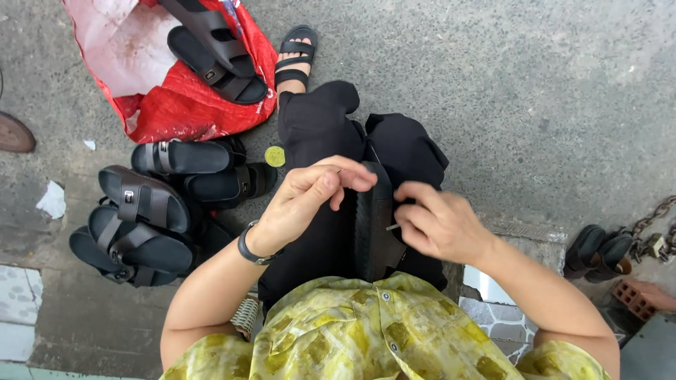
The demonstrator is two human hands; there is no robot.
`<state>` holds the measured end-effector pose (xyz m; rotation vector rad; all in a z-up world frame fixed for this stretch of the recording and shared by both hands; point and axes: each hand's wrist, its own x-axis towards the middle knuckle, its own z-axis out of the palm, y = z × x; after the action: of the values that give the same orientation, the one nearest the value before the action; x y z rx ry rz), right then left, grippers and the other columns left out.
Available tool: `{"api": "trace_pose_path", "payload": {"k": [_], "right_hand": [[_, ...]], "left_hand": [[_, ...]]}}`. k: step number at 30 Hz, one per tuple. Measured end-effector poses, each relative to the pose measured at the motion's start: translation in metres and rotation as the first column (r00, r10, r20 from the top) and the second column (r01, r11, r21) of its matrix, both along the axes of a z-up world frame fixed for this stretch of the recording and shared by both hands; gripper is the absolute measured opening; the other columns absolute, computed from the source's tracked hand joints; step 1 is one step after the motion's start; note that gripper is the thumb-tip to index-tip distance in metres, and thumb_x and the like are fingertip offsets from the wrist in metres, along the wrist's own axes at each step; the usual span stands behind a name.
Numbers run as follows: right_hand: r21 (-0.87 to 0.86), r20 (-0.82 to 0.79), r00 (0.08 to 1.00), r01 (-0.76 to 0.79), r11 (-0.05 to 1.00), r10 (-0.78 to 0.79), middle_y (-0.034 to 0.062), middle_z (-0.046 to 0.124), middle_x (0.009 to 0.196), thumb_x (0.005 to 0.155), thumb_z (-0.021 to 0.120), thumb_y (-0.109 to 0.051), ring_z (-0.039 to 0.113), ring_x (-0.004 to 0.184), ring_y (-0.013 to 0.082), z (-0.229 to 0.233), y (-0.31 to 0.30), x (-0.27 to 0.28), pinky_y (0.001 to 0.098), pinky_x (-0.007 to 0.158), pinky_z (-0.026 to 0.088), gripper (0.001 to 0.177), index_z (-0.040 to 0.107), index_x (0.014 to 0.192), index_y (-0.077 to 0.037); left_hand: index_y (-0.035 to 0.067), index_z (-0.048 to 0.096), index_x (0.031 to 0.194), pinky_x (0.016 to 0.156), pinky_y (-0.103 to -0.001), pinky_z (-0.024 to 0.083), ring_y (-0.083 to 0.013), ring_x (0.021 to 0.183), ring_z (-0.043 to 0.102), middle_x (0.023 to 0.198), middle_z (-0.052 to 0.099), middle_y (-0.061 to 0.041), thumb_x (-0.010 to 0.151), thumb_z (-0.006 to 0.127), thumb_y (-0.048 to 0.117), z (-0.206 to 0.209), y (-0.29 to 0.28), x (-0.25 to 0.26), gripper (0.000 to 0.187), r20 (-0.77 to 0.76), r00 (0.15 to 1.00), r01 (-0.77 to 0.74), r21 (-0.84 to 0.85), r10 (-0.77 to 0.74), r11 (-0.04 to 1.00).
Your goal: Repairing a sandal by sewing the sole to the upper part using a stitching awl and thread.
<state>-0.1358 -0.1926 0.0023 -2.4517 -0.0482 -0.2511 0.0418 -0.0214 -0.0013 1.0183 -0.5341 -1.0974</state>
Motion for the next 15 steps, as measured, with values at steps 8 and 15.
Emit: {"api": "trace_pose_path", "payload": {"k": [8,15], "right_hand": [[0.165,-0.152,0.975,0.184,0.969,-0.160,0.0059,0.057,0.128,0.079,0.064,-0.010,0.068,0.088,0.0261,-0.010,0.005,-0.005,0.0388,0.061,0.055,0.045,0.058,0.124,-0.017],[0.118,0.190,0.957,0.198,0.973,-0.218,0.0072,0.063,0.080,0.079,0.062,0.010,0.055,0.048,0.0183,-0.012,0.014,0.012,0.0287,0.051,0.052,0.022,0.072,0.096,0.000]], "left_hand": [[-0.006,0.067,0.094,0.054,-0.023,0.045,-0.0192,0.075,0.062,0.085,0.065,-0.019,0.103,0.038,0.026,-0.012,0.000,-0.010,0.044,-0.029,0.999,-0.029,-0.041,0.028,0.999],[-0.006,0.067,0.091,0.055,-0.023,0.045,-0.0207,0.078,0.063,0.087,0.064,-0.019,0.103,0.036,0.023,-0.011,0.021,-0.013,0.043,-0.014,0.992,-0.126,-0.034,0.125,0.991]]}}
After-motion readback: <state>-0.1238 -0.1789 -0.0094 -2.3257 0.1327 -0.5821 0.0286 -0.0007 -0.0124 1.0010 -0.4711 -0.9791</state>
